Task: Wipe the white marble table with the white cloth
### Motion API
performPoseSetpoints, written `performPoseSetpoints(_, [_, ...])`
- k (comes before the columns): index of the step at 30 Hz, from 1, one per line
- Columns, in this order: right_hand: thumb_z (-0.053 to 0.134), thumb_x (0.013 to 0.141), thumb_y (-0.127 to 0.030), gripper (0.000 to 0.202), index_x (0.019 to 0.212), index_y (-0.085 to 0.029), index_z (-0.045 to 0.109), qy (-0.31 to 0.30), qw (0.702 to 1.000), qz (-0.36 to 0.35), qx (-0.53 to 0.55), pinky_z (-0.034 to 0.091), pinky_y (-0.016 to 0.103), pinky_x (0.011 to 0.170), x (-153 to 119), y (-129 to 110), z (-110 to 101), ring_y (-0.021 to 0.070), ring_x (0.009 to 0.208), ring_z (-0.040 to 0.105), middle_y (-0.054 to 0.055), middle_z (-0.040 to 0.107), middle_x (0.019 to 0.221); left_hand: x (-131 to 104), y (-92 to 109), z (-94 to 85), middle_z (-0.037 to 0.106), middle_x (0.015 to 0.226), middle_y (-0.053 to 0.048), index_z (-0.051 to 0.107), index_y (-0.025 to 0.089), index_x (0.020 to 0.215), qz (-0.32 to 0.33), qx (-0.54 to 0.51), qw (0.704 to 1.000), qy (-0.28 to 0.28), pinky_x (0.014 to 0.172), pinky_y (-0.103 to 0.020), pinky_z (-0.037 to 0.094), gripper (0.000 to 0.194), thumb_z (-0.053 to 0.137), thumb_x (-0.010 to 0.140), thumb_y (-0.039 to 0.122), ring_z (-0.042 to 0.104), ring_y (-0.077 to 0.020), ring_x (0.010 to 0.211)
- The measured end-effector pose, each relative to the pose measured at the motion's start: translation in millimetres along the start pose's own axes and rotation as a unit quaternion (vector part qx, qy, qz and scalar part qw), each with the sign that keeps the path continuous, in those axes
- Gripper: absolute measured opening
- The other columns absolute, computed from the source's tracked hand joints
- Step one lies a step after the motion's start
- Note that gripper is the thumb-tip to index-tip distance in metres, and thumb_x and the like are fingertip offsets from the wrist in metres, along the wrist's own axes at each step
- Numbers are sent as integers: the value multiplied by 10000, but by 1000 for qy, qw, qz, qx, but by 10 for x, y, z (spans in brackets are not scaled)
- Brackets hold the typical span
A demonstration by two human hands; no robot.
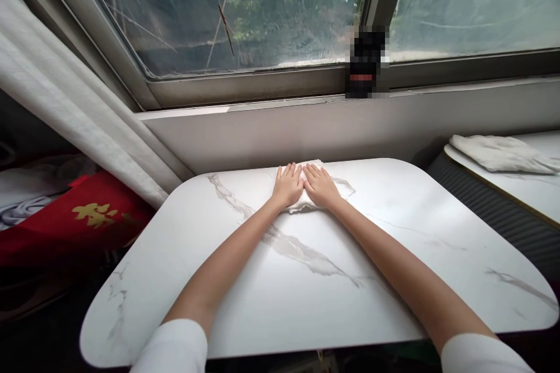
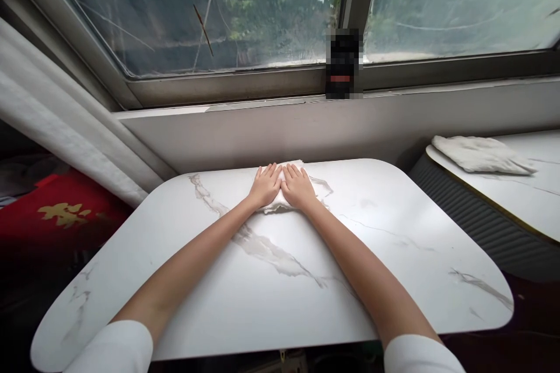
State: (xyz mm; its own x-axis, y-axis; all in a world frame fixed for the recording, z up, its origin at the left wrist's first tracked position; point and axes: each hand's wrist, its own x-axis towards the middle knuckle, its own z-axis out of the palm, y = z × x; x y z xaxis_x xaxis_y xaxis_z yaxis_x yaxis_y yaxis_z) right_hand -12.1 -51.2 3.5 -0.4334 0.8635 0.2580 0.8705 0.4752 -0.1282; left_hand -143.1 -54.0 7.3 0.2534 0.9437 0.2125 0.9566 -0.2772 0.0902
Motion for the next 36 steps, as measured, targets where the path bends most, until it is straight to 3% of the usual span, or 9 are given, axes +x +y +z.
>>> performPoseSetpoints(3, [244, 926, -233, 520, 1396, -29, 332, -5, 1000, -28, -5, 186, 441, 1101, -386, 8, -108, 236, 1365, 237, 153, 310, 1465, -321, 269, -66, 315, 1458, -157, 326, 59, 1397, 12, -4, 1000, -6, 1119, -459, 112, 491, 240, 951, 245, 243, -243, 1360])
performPoseSetpoints(7, [232, 948, -266, 511, 1416, -75, 310, -11, 998, -64, -4, 217, 449, 1107, -1199, -47, -322, 219, 1370, 226, 119, 303, 1472, -989, 717, -176, 266, 1469, -192, 285, 7, 1402, 43, -24, 999, -21, 1119, -505, 93, 530, 250, 948, 278, 159, -295, 1376])
performPoseSetpoints(11, [280, 945, -268, 576, 1474, -132, 98, 32, 996, -82, -23, 245, 464, 1104, -2027, -175, -521, 218, 1377, 203, 95, 256, 1493, -1609, 1021, -333, 96, 1514, -160, 174, 34, 1444, 147, -102, 983, -50, 1137, -489, 71, 568, 219, 967, 339, -9, -275, 1387])
performPoseSetpoints(14, [318, 926, -274, 658, 1477, -140, -16, 47, 995, -84, -35, 278, 475, 1090, -2409, -230, -612, 240, 1374, 213, 96, 229, 1501, -1842, 1133, -446, 16, 1520, -128, 133, 80, 1460, 185, -159, 965, -95, 1141, -484, 58, 583, 251, 963, 359, -61, -259, 1381])
performPoseSetpoints(17, [321, 922, -289, 668, 1479, -161, -25, 50, 996, -63, -38, 308, 469, 1077, -2524, -213, -609, 236, 1367, 236, 82, 248, 1498, -1867, 1188, -482, -13, 1519, -107, 93, 104, 1468, 169, -197, 957, -132, 1146, -461, 75, 603, 292, 949, 339, -61, -233, 1383])
performPoseSetpoints(22, [239, 946, -291, 612, 1474, -181, -50, 44, 998, -14, -44, 276, 472, 1088, -2144, -50, -408, 218, 1378, 201, 78, 269, 1495, -1484, 1127, -306, 109, 1522, -88, 166, 106, 1457, 150, -173, 968, -105, 1149, -423, 111, 556, 265, 945, 298, 35, -198, 1395])
performPoseSetpoints(27, [185, 948, -290, 534, 1451, -113, 224, -43, 997, 59, -23, 192, 479, 1102, -1134, 233, -251, 230, 1385, 166, 114, 258, 1495, -550, 847, -53, 333, 1461, -85, 333, 85, 1395, 106, -103, 989, -17, 1135, -359, 164, 490, 215, 946, 243, 258, -159, 1354])
performPoseSetpoints(31, [167, 948, -254, 509, 1410, -106, 321, -29, 995, 97, -9, 198, 443, 1097, -350, 493, -196, 211, 1366, 237, 120, 320, 1469, 213, 658, 96, 421, 1410, -88, 417, 70, 1344, 64, -73, 995, 22, 1119, -333, 187, 466, 234, 936, 198, 342, -158, 1309])
performPoseSetpoints(36, [229, 918, -200, 503, 1399, -102, 337, -18, 996, 88, -25, 190, 418, 1099, 67, 783, -120, 200, 1359, 256, 117, 323, 1470, 678, 625, 222, 419, 1410, -99, 422, 73, 1340, 36, -64, 997, 31, 1120, -348, 175, 462, 237, 933, 186, 342, -165, 1310])
